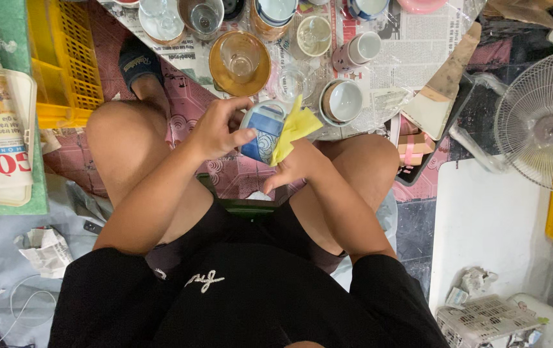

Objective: The person wipes various ceramic cups and a small pink plate with a yellow cloth. They handle each item one at a time, wiping the exterior and interior surfaces, then place them back on the table.

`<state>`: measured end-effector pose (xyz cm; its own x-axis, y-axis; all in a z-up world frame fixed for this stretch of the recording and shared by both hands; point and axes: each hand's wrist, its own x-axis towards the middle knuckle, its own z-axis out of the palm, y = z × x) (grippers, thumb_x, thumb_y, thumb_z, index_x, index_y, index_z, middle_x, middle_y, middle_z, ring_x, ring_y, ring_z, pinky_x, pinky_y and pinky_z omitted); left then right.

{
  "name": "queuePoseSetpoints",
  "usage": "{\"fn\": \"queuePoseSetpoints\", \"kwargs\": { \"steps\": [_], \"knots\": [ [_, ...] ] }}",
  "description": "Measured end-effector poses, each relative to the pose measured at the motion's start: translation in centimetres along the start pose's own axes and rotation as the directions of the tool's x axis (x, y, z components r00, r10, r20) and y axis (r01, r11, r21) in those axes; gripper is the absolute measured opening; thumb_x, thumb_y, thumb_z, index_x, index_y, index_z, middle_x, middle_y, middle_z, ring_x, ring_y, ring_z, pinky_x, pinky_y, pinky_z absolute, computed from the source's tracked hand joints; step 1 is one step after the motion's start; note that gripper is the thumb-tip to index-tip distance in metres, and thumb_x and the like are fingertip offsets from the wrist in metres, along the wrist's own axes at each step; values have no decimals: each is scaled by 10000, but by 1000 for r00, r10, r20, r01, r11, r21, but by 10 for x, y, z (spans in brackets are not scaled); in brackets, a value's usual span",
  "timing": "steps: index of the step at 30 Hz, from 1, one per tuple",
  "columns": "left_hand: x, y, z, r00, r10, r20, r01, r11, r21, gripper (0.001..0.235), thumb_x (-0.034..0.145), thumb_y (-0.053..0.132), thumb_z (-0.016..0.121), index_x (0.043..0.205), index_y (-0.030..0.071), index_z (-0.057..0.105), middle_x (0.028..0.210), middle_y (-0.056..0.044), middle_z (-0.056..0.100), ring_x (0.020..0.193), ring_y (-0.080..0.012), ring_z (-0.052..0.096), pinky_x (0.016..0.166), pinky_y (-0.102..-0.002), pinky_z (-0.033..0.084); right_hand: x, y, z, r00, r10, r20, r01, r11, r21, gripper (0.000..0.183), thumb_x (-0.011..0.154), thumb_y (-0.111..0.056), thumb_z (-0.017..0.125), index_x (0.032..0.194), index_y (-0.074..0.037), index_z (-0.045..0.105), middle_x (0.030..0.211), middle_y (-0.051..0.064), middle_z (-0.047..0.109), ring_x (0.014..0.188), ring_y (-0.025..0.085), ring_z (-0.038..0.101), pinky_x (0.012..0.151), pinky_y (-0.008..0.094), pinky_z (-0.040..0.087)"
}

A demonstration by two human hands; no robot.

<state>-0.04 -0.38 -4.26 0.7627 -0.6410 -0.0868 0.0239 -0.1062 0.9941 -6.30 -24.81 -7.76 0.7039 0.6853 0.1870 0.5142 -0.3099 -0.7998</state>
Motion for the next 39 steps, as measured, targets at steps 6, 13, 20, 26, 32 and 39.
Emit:
{"fn": "queuePoseSetpoints", "kwargs": {
  "steps": [6, 13, 20, 26, 32, 39],
  "knots": [
    [2, -16, 4, 999, -25, 27, 26, 998, -54, 658, 870, 605, 655, 1126, 0, 673, 762, -9, 619, 661, -45, 561, 576, -233, 453, 7, -13, -6, 999, -20, -47, 17, 999, -50, 1185, 641, -794, 839, 1489, -56, 466, 1535, 167, 451, 1440, 405, 441, 1226, 500, 333],
    [2, -13, 10, 998, 15, 68, 5, 961, -275, 723, 822, 442, 845, 1332, 23, 550, 927, 11, 648, 796, -43, 604, 681, -201, 498, 11, -16, -20, 996, -16, -93, 24, 996, 89, 1109, 698, -725, 828, 1518, -60, 491, 1535, 133, 537, 1471, 350, 505, 1271, 484, 358],
    [2, 3, 9, 997, 41, 60, -30, 984, -178, 717, 749, 311, 906, 1332, 62, 571, 1049, -9, 709, 900, -75, 647, 748, -229, 504, 10, -17, -21, 987, 45, -155, 5, 953, 304, 1015, 743, -736, 791, 1458, -62, 537, 1468, 109, 584, 1386, 303, 566, 1228, 454, 404],
    [2, 13, 9, 982, 173, 78, -156, 971, -181, 853, 749, 241, 952, 1435, 38, 488, 1307, -74, 651, 1172, -145, 652, 1010, -315, 541, -3, 7, -7, 990, 6, -141, 33, 961, 273, 949, 823, -733, 719, 1468, -57, 555, 1518, 123, 551, 1458, 323, 518, 1276, 470, 373],
    [-1, 27, 6, 970, 238, 47, -239, 971, 13, 931, 702, 259, 985, 1452, 39, 479, 1336, -109, 646, 1183, -191, 654, 995, -351, 542, -15, 23, 5, 979, 100, -176, -11, 894, 448, 980, 839, -758, 706, 1480, -41, 517, 1482, 112, 580, 1391, 289, 563, 1221, 455, 420],
    [-1, 37, 7, 957, 289, -3, -281, 931, 233, 972, 651, 258, 996, 1449, 68, 476, 1407, -119, 599, 1212, -244, 650, 936, -351, 547, -17, 26, 9, 961, 180, -210, -40, 842, 538, 986, 929, -749, 611, 1523, 3, 383, 1480, 140, 524, 1383, 267, 534, 1190, 446, 425]
  ]
}}
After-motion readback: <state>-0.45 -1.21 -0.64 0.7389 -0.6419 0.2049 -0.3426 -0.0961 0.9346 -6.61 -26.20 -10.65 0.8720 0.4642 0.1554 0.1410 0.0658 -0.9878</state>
